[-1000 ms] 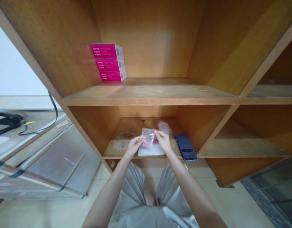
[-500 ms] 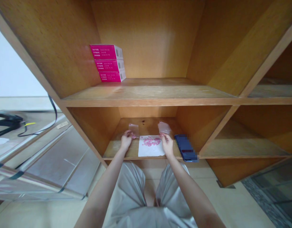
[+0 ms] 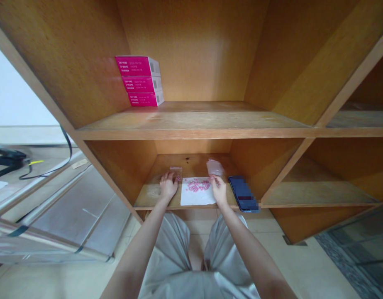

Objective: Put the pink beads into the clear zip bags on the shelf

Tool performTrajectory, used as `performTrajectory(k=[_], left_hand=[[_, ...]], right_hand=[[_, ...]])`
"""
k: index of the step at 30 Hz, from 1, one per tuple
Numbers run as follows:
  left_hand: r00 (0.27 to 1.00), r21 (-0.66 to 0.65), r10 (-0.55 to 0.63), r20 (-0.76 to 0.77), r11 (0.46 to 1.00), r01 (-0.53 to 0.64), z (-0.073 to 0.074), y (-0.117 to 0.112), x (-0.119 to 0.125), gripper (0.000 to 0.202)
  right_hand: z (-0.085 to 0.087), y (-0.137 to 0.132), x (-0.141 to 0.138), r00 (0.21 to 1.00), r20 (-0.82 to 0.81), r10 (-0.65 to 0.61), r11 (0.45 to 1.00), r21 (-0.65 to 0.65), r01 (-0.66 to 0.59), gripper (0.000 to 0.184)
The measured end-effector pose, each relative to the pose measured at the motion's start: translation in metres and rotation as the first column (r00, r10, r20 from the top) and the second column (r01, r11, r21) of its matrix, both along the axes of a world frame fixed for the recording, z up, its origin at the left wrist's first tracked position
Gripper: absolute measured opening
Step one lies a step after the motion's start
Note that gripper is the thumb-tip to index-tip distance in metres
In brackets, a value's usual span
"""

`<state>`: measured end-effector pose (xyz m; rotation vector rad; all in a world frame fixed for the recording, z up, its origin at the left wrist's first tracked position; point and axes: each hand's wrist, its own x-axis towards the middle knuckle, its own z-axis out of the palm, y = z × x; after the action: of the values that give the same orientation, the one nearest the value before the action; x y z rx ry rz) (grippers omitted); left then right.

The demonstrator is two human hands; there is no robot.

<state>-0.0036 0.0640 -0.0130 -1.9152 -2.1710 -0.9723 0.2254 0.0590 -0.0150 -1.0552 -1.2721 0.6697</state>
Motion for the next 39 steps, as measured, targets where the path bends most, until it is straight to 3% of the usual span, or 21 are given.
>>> performTrajectory(k=[6, 10, 14, 18, 26, 31, 35, 39], left_hand=[[0.997, -0.062, -0.083, -0.005, 0.995, 0.083, 0.0, 0.0, -0.001, 0.032], [0.996, -0.086, -0.084, 0.013, 0.993, 0.084, 0.003, 0.0, -0.001, 0.032], [0.998, -0.115, -0.065, 0.017, 0.991, 0.066, 0.006, -0.002, 0.002, 0.032], [0.999, -0.129, -0.048, 0.012, 0.99, 0.05, 0.007, -0.003, 0.002, 0.032], [0.998, -0.066, -0.06, 0.02, 0.996, 0.061, 0.007, -0.004, 0.003, 0.031], [0.998, -0.087, -0.043, 0.041, 0.995, 0.046, 0.01, -0.006, 0.005, 0.03], [0.998, -0.091, -0.056, 0.027, 0.994, 0.058, 0.009, -0.006, 0.005, 0.029], [0.998, -0.085, -0.063, 0.004, 0.994, 0.063, 0.007, -0.005, 0.005, 0.029]], right_hand=[[0.014, 0.007, 0.006, 0.97, 0.147, -0.193, 0.981, 0.057, 0.187, 0.026], [0.037, 0.024, 0.013, 0.807, 0.51, -0.298, 0.946, 0.044, 0.322, 0.029], [0.052, 0.038, 0.013, 0.602, 0.775, -0.191, 0.914, -0.083, 0.397, 0.042], [0.052, 0.044, 0.012, 0.516, 0.853, -0.076, 0.907, -0.156, 0.391, 0.039], [0.046, 0.049, 0.013, 0.506, 0.85, -0.146, 0.938, -0.043, 0.343, 0.021], [0.044, 0.053, 0.016, 0.52, 0.825, -0.22, 0.94, 0.037, 0.339, 0.022], [0.054, 0.051, 0.024, 0.585, 0.729, -0.355, 0.91, 0.125, 0.396, 0.027], [0.076, 0.044, 0.029, 0.72, 0.512, -0.469, 0.88, 0.198, 0.432, 0.026]])
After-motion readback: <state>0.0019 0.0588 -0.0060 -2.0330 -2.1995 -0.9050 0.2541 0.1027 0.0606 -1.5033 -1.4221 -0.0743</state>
